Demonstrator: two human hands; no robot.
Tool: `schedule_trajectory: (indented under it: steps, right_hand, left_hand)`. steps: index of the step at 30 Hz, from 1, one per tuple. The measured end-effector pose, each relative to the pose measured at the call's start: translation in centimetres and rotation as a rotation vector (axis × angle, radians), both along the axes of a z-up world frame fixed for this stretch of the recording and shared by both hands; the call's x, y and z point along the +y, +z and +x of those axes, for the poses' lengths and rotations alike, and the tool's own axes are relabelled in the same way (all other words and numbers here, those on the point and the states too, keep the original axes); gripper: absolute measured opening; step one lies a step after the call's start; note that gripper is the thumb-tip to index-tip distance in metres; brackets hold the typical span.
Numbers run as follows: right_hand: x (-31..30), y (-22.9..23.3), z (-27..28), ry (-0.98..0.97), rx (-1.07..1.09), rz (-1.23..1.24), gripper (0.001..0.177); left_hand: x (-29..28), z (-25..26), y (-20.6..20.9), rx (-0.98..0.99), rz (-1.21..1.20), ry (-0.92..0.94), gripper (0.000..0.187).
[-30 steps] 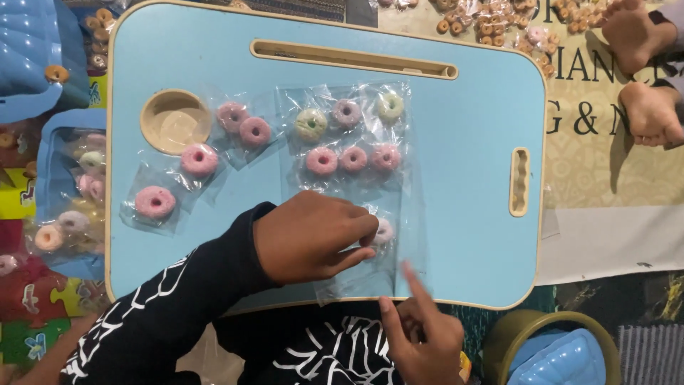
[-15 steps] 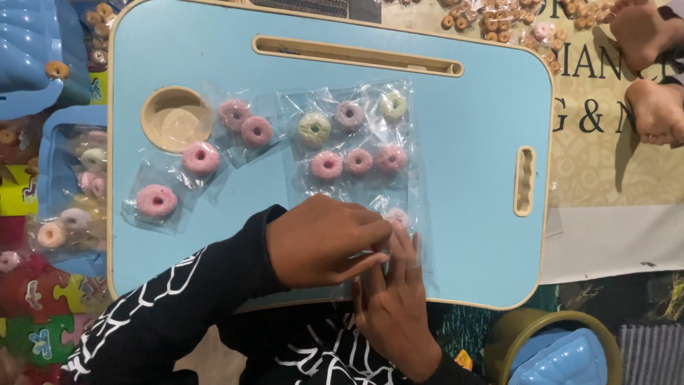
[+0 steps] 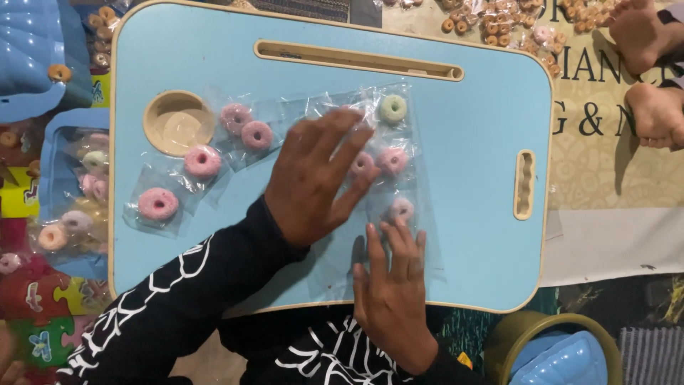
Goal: Manually packaging small donut-shaped items into clear plastic bags on a floor-level table.
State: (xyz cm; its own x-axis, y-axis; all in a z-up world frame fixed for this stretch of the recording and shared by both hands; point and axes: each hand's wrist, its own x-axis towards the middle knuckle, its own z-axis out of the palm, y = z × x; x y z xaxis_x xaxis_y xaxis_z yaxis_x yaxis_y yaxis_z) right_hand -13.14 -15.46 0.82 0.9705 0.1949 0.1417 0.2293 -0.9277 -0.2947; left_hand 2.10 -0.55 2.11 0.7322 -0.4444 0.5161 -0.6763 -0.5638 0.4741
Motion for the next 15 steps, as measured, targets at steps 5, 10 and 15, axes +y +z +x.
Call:
schedule_trajectory:
  steps: [5, 10, 15]
  right_hand:
    - [-0.1, -0.8, 0.2, -0.043, -0.022, -0.039, 0.066]
    - [-0.3, -0.8, 0.2, -0.074, 0.021, -0.024, 0.063]
    - [-0.9, -1.3, -0.2, -0.029, 0.016, -0.019, 0.064]
  left_hand:
    - [-0.2, 0.1, -4.7, 0.138, 0.236, 0.05, 0.061]
    - [-0.2, 0.2, -5.3, 0.136, 0.243, 0.022, 0.063]
    - [-0.1, 0.3, -5.5, 0.149, 0.26, 0.016, 0.066]
